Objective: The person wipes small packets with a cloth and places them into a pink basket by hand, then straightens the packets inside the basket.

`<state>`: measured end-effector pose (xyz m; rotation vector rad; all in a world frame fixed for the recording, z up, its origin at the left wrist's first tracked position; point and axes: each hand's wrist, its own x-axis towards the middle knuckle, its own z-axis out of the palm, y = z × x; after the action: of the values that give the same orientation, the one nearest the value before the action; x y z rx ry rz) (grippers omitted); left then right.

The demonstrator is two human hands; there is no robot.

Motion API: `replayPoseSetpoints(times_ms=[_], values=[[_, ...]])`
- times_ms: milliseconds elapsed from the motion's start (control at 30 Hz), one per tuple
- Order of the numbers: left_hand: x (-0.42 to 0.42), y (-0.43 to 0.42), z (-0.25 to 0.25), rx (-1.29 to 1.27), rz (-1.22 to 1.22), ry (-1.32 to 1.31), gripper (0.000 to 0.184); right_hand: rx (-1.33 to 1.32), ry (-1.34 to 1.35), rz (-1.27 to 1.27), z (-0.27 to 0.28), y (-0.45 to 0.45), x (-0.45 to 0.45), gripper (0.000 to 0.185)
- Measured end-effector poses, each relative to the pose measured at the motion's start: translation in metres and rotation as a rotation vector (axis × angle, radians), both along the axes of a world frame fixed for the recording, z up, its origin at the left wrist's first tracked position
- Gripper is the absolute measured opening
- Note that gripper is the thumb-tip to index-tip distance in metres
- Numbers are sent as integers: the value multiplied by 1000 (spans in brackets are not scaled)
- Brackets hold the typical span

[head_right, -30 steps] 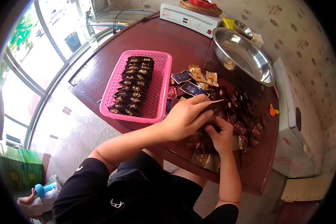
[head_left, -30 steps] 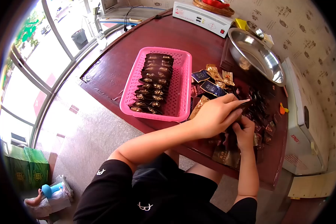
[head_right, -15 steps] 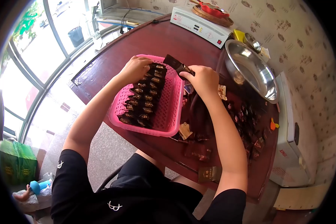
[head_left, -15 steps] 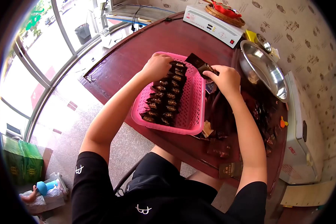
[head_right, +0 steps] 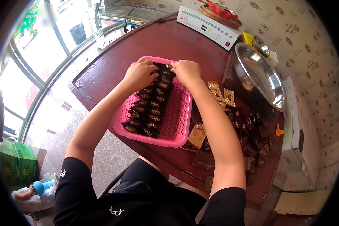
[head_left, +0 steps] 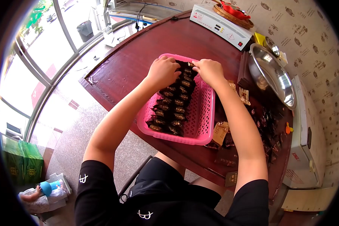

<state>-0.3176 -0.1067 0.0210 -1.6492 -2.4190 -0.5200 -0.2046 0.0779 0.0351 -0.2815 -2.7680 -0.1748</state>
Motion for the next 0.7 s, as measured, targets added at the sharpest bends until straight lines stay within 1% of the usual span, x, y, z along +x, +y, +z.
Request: replayPoseSetpoints(times_ms=[33, 100, 133, 200, 233, 267, 300, 367, 400, 433, 467, 500, 533, 567, 600, 633, 700], values=[[-1, 0, 0, -1, -1, 0, 37, 61, -27, 38, -5, -1, -3, 21], [-1, 0, -1, 138, -63, 130, 39, 68, -35, 66, -14, 1, -5, 21], [-4, 2, -5, 137, -65, 130, 39, 46, -78, 64, -16, 0, -5, 23], [-10, 7, -16, 242, -190, 185, 40, 24, -120, 62, -19, -1, -3, 26], [-8, 6, -17, 242, -192, 187, 40, 74, -120, 55, -20, -4, -1, 29], [-7, 5, -17, 140, -177, 145, 42, 124, -120, 46, -20, -6, 2, 34], [-5, 5, -17, 39, -164, 103, 43, 123, -118, 41, -20, -7, 5, 34], [-4, 7, -18, 33, -147, 87, 44, 49, 6, 7, -7, -16, 15, 47], [-4, 7, -19, 27, -126, 69, 45, 49, 5, 3, 2, -18, 22, 47], [-3, 6, -18, 26, -131, 68, 45, -58, 31, -18, 13, -21, 31, 53], [-3, 5, -16, 24, -116, 135, 47, -166, 58, -40, 18, -20, 40, 59], [-2, 5, -15, 22, -104, 202, 49, -169, 57, -49, 19, -13, 49, 59], [-7, 6, -19, 46, -118, 257, 50, -246, 72, -10, 19, -3, 61, 65], [-9, 7, -17, 77, -135, 247, 50, -323, 89, 26, 20, 8, 74, 71], [-10, 8, -15, 81, -124, 191, 51, -397, 59, 50, 22, 21, 89, 71], [-4, 6, -6, 78, -120, 131, 51, -401, 43, 48, 30, 23, 107, 65], [11, 1, 10, 93, -204, 150, 49, -500, 28, 40, 41, 38, 141, 58]])
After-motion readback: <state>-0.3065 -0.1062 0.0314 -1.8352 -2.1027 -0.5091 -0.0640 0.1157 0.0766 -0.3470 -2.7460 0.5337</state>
